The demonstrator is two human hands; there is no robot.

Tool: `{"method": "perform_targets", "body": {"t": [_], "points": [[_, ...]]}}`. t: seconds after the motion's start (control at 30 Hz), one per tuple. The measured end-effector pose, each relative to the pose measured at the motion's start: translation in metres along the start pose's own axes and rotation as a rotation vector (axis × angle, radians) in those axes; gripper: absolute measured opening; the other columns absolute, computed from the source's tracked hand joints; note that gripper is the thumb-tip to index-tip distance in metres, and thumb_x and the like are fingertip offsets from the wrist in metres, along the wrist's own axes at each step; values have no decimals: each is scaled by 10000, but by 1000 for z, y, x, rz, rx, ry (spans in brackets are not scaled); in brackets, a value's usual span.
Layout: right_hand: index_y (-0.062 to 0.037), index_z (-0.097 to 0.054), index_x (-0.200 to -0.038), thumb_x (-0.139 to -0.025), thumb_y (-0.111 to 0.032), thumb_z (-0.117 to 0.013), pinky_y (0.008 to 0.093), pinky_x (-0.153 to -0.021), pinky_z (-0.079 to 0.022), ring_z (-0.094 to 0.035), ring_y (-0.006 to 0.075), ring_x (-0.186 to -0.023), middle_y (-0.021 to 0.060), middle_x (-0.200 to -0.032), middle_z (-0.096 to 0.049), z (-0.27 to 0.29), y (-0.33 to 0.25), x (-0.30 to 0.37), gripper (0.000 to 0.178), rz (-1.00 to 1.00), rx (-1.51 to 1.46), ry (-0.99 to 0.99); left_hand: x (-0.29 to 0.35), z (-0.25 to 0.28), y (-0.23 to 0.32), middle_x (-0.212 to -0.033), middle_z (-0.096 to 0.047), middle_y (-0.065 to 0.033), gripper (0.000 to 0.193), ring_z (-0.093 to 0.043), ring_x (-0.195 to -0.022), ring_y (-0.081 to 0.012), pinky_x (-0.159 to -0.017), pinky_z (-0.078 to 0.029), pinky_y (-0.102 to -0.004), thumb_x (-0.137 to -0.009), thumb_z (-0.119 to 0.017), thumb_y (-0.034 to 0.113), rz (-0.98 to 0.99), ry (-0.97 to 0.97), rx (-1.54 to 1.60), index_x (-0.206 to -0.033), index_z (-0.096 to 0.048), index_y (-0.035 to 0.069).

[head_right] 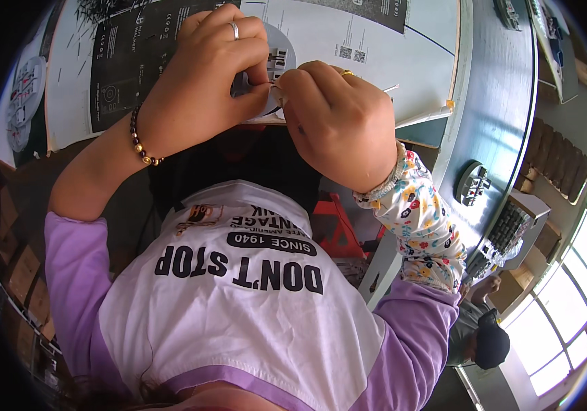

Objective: Assembling small plastic circular parts at a workstation in a factory.

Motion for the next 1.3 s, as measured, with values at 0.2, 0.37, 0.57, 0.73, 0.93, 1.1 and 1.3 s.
{"method": "perform_targets", "body": {"t": [0.2,0.37,0.57,0.73,0.93,1.1,1.3], "points": [[-22,-655,-934,-753,51,-702,361,-576,-536,-668,277,-650,102,-844,-674,0,4,-5,200,-39,19,-88,-12,14,4,-805,-612,-125,176,-588,-946,-355,-838,-376,-473,-712,-736,122,389,-347,169,-696,-570,66],[-36,-636,-938,-775,29,-683,379,-579,-527,-652,289,-657,90,-800,-634,-2,4,-20,181,5,30,-221,-7,12,1,-839,-605,-94,167,-573,-954,-314,-858,-413,-452,-715,-759,125,340,-290,131,-724,-601,72],[-36,-617,-962,-786,-9,-660,402,-596,-525,-643,293,-715,82,-795,-589,-12,1,-31,183,4,115,-421,0,5,1,-912,-548,-53,232,-531,-934,-271,-860,-430,-406,-679,-749,64,291,-254,92,-801,-554,91],[18,-636,-1137,-781,-11,-642,347,-600,-542,-653,262,-740,131,-1020,-655,-12,-14,2,356,50,289,-295,1,10,3,-997,-579,-85,233,-539,-1039,-285,-887,-430,-432,-709,-775,175,254,-318,33,-845,-601,103],[121,-549,-1326,-786,0,-631,284,-636,-561,-680,244,-802,243,-1270,-615,-18,-27,20,560,139,499,-340,5,11,6,-1012,-538,-85,272,-518,-997,-303,-896,-441,-409,-714,-781,102,261,-333,54,-888,-573,80],[60,-624,-1255,-785,12,-628,295,-658,-571,-696,229,-843,190,-1198,-658,-18,-22,12,472,79,615,-427,-5,30,-20,-999,-589,-79,214,-534,-1024,-298,-925,-430,-430,-744,-792,174,273,-211,120,-844,-623,87],[-23,-701,-1085,-884,1,-641,342,-708,-563,-688,261,-791,117,-1054,-696,16,52,-31,211,-116,-82,24,-6,64,-91,-987,-611,-60,155,-562,-991,-295,-889,-459,-421,-789,-766,134,244,-292,-337,-861,-639,81]]}}
Point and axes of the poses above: each hand's wrist, its own x-axis away from the middle knuckle, its own z-axis out of the back of the hand, y = z × x, the point moved 6 cm from there along -x, towards the middle knuckle
